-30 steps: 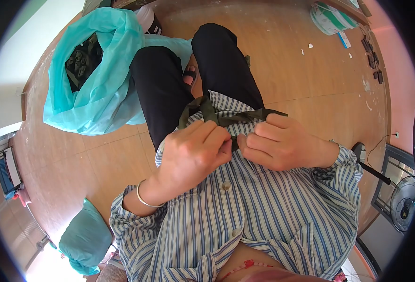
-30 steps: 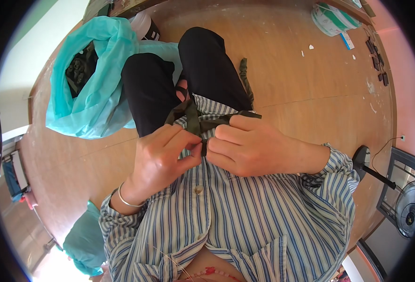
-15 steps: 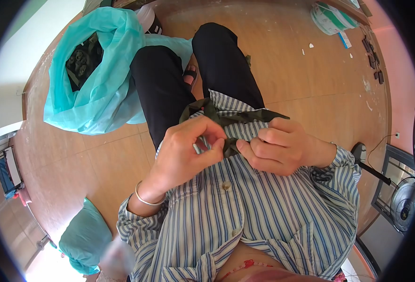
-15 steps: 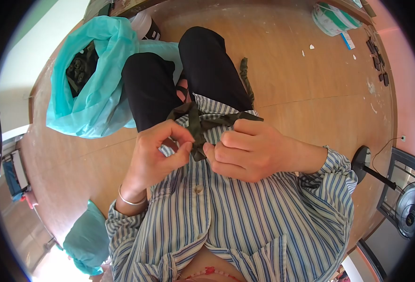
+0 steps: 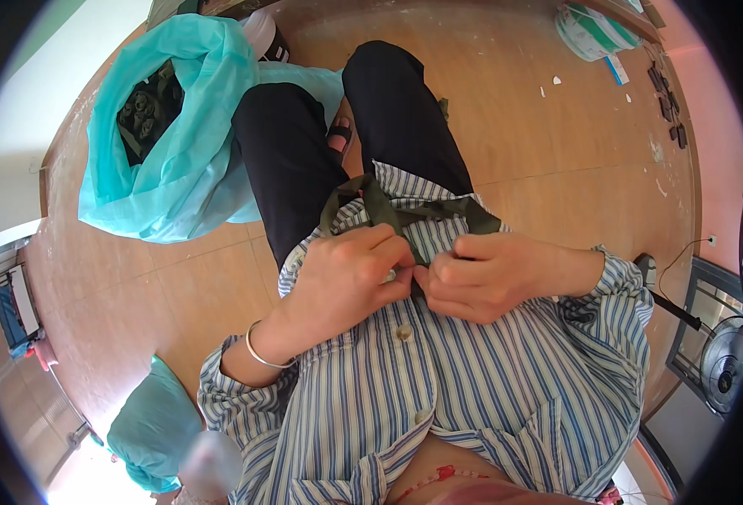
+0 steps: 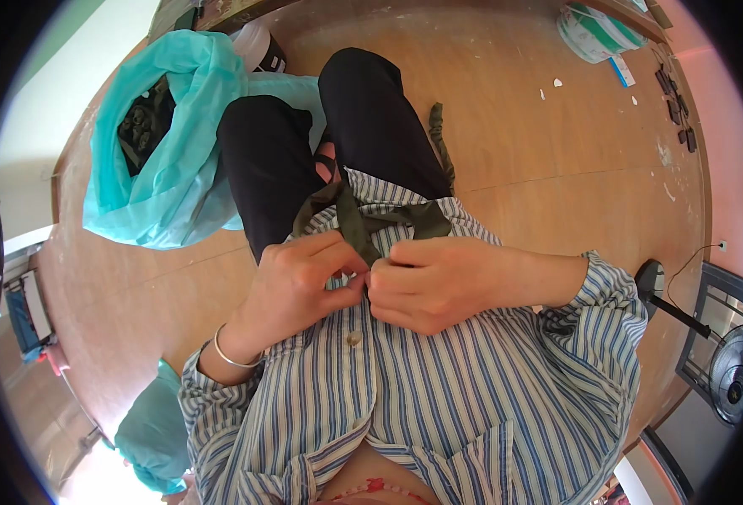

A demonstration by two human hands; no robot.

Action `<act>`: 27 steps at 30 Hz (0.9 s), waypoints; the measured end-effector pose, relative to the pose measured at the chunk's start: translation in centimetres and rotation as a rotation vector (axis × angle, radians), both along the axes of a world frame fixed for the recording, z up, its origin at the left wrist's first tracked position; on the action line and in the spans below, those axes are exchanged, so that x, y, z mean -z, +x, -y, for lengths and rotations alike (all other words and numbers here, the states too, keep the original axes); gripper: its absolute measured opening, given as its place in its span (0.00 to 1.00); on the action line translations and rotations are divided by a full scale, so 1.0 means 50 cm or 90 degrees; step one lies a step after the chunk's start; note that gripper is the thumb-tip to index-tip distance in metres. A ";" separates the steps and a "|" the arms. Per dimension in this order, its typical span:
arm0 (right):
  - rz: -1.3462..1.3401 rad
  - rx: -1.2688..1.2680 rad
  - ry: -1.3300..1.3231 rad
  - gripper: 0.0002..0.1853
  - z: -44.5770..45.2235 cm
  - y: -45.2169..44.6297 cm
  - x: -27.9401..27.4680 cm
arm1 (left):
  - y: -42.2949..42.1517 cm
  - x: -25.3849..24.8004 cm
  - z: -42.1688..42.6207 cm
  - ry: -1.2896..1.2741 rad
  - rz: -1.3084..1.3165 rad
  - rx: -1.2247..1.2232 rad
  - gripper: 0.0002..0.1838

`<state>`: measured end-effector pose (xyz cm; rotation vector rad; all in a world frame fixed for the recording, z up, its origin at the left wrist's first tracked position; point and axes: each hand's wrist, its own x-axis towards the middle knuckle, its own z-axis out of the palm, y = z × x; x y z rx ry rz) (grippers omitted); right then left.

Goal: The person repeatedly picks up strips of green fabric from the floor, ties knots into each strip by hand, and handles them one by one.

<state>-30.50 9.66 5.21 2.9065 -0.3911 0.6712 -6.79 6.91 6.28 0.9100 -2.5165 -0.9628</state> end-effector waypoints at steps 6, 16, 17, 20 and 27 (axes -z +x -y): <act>0.029 0.002 -0.113 0.06 0.007 0.003 0.003 | 0.001 0.023 -0.015 0.115 -0.134 -0.191 0.07; 0.227 0.205 0.114 0.07 0.022 -0.005 -0.070 | -0.043 0.021 -0.015 0.227 -0.460 -0.196 0.15; 0.233 0.229 0.241 0.07 0.017 -0.001 -0.076 | -0.044 0.015 -0.020 0.227 -0.451 -0.173 0.15; 0.231 0.305 0.620 0.08 0.004 -0.004 -0.088 | -0.015 0.003 -0.014 0.310 -0.202 -0.005 0.11; 0.322 0.150 0.851 0.10 -0.021 -0.031 -0.065 | 0.023 0.029 -0.011 0.107 -0.222 0.088 0.09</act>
